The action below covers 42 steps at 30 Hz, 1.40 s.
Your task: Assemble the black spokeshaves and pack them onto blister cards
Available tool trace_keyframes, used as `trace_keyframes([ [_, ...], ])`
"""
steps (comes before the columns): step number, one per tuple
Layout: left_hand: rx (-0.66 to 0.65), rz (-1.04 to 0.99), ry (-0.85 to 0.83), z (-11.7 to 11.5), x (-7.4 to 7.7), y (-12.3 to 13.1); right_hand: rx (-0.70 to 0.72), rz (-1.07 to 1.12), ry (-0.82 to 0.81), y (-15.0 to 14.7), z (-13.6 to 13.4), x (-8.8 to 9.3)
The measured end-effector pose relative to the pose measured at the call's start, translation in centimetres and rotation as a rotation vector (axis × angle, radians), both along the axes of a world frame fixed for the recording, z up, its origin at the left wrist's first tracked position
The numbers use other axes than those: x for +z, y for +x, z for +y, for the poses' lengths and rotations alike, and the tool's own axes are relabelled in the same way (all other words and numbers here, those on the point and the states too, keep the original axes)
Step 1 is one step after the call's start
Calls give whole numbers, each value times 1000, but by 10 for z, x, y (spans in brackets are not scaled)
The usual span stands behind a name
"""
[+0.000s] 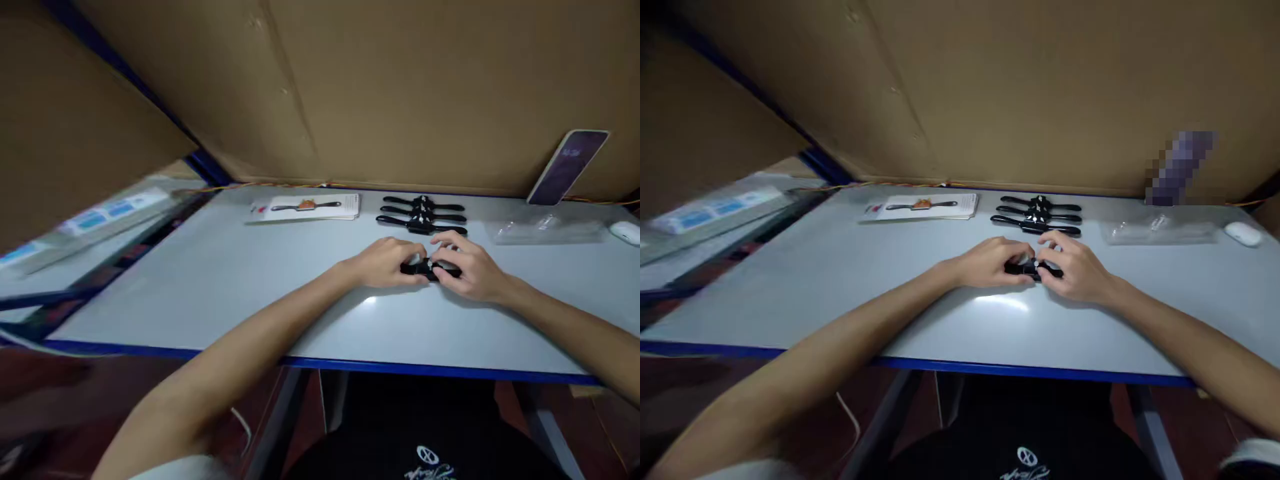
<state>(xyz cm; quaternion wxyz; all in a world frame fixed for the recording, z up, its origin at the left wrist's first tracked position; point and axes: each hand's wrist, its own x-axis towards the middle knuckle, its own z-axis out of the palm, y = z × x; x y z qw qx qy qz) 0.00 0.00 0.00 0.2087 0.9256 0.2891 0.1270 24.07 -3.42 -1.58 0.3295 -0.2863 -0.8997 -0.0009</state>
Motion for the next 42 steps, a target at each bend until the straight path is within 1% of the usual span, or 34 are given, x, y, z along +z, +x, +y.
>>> trace_keyframes([
  [5,-10,-1,17,0,-4,1,-16,-38,-29,1,-2,2],
  [18,1,5,13,0,-3,1,-13,-43,-117,-1,-1,2],
  [23,1,11,26,1,-4,1,25,-112,-64,2,0,-1],
  [28,-5,4,21,1,-4,1,91,-79,-30,5,4,-5],
  [32,2,2,26,1,-4,1,110,-67,-23,3,1,-1],
  [36,-5,-3,39,1,-5,1,32,-29,-41,-2,-3,3],
  [42,-13,5,50,2,-5,0,-107,-36,-52,-3,-3,1],
])
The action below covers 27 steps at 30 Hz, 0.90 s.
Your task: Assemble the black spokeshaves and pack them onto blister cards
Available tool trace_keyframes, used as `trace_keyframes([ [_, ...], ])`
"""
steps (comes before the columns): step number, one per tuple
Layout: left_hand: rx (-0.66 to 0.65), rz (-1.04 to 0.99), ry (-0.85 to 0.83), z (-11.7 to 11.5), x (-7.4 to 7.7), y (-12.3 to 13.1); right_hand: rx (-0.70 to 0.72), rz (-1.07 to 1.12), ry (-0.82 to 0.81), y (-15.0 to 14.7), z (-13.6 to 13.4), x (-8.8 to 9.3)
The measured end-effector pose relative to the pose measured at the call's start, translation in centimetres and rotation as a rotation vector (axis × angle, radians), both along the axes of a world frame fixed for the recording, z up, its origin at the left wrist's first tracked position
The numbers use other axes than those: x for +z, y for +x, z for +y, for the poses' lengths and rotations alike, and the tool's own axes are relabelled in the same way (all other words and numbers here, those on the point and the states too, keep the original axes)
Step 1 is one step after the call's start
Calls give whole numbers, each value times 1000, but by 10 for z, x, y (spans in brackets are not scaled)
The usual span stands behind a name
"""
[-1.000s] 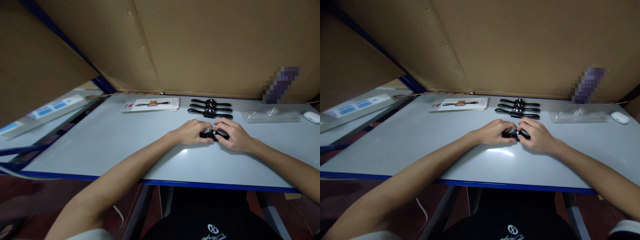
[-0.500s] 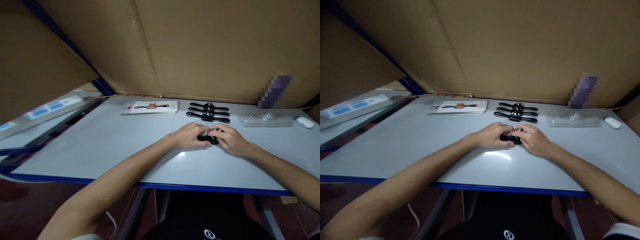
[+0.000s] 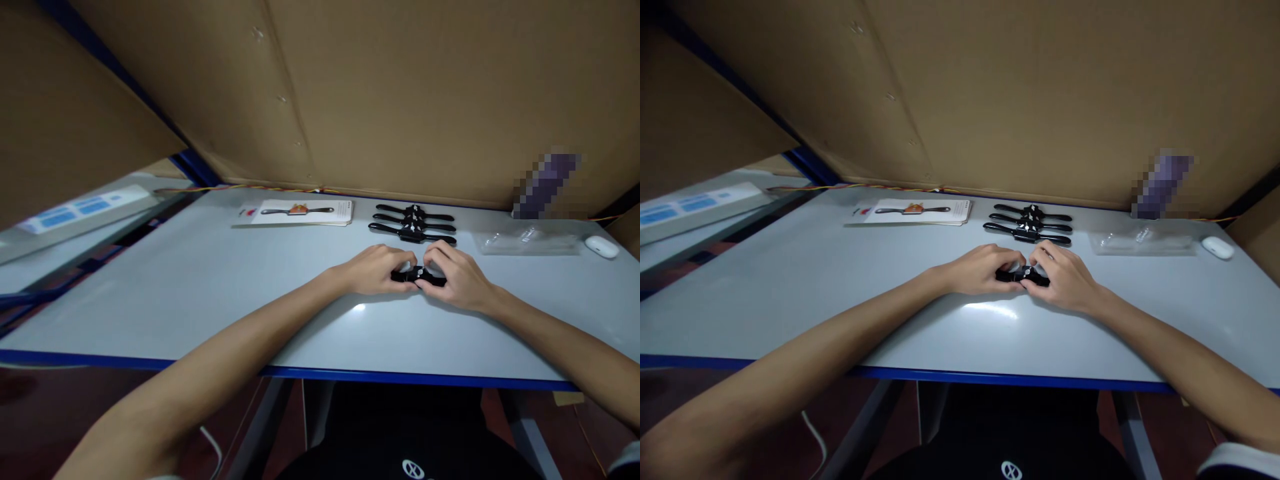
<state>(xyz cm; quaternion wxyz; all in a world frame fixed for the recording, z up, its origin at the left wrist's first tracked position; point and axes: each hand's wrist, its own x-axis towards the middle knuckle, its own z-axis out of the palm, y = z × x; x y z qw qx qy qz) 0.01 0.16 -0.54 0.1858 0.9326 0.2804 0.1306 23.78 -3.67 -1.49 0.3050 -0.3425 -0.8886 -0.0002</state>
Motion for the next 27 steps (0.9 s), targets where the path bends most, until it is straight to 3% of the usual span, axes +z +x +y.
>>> trace_keyframes([
  [9,23,6,-46,-2,3,0,0,-20,-6,0,1,-2],
  [18,25,25,-40,-1,3,1,213,8,73,6,6,-6],
  [27,22,5,-41,-2,3,1,-33,-5,18,-1,0,-3],
])
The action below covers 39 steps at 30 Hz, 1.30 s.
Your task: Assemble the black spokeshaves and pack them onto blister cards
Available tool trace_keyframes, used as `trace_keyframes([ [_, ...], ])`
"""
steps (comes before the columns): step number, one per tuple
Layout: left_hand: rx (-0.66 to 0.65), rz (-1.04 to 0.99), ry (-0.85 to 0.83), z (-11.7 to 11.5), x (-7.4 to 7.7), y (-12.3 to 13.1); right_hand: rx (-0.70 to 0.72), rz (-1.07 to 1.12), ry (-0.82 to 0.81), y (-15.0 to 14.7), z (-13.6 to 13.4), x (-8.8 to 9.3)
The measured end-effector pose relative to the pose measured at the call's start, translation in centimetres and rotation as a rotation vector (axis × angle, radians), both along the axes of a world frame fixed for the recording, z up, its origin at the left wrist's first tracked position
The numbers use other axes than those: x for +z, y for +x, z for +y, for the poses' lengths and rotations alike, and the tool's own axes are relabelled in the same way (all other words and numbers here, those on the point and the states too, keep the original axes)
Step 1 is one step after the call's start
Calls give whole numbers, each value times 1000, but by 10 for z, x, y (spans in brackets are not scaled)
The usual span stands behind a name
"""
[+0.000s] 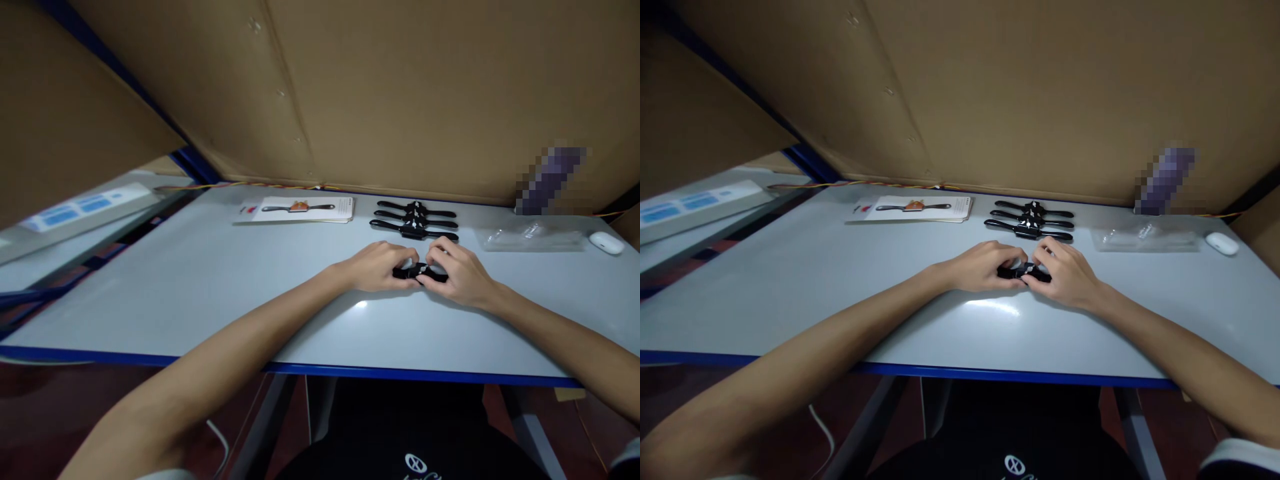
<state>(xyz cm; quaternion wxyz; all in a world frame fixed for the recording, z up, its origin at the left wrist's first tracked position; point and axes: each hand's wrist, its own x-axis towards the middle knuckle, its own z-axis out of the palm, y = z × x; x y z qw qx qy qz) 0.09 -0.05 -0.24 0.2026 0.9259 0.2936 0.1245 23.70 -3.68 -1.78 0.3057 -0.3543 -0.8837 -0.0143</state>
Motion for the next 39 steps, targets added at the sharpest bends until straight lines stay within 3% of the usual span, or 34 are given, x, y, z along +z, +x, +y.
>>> trace_keyframes([
  [24,-6,12,19,0,1,2,120,45,69,4,0,0],
  [28,-4,14,6,0,1,1,82,57,34,5,3,-3],
  [39,-15,-10,11,0,-1,1,196,-27,1,6,4,0],
])
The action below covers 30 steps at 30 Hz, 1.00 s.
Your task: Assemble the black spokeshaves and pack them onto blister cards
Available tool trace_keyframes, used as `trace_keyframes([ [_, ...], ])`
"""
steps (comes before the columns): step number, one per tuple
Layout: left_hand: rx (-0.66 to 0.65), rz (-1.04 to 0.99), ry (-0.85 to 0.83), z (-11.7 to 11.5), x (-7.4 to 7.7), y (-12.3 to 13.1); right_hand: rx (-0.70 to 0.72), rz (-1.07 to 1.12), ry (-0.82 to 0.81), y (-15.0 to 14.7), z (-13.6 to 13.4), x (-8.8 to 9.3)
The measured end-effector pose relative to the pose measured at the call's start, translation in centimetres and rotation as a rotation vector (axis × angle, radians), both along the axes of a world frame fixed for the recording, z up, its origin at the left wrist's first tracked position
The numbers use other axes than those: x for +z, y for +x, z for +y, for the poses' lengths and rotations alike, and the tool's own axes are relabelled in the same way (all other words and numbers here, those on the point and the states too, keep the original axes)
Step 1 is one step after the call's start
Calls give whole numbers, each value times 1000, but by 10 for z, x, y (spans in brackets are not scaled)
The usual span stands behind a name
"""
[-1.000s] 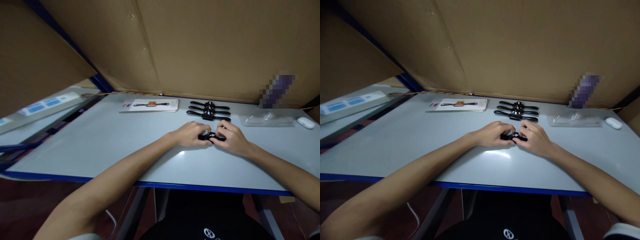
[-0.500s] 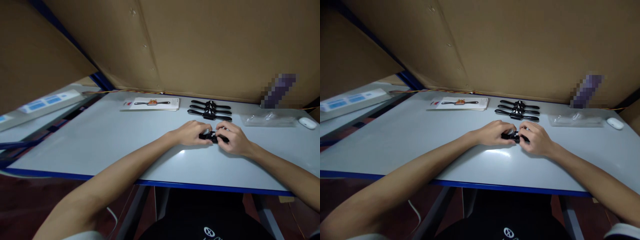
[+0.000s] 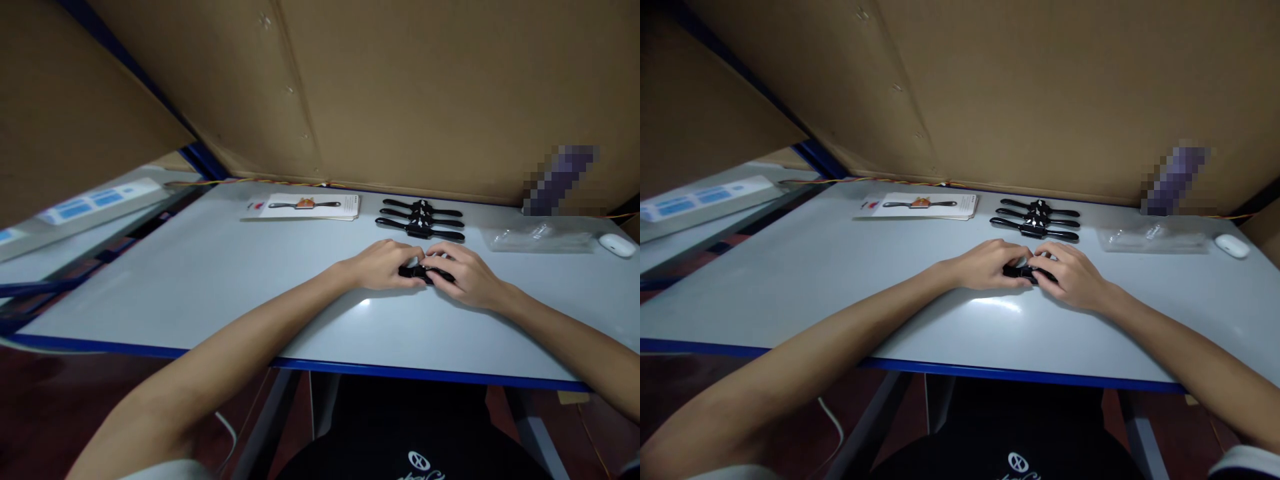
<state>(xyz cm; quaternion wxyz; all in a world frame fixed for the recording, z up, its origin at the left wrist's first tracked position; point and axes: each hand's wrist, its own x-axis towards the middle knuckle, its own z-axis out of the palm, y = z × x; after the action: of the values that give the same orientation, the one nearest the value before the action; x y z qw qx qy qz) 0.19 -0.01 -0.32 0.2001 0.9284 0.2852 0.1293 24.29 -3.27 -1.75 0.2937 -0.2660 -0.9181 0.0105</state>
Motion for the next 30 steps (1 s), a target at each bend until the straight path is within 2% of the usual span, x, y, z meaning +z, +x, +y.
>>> trace_keyframes([
  [7,6,16,3,0,1,0,111,33,74,4,3,-3],
  [10,6,17,12,0,0,0,94,38,80,3,1,-1],
  [18,10,27,7,0,0,0,-63,73,110,0,0,0],
  [30,-1,-12,8,0,-1,-1,2,33,40,-2,-1,2],
])
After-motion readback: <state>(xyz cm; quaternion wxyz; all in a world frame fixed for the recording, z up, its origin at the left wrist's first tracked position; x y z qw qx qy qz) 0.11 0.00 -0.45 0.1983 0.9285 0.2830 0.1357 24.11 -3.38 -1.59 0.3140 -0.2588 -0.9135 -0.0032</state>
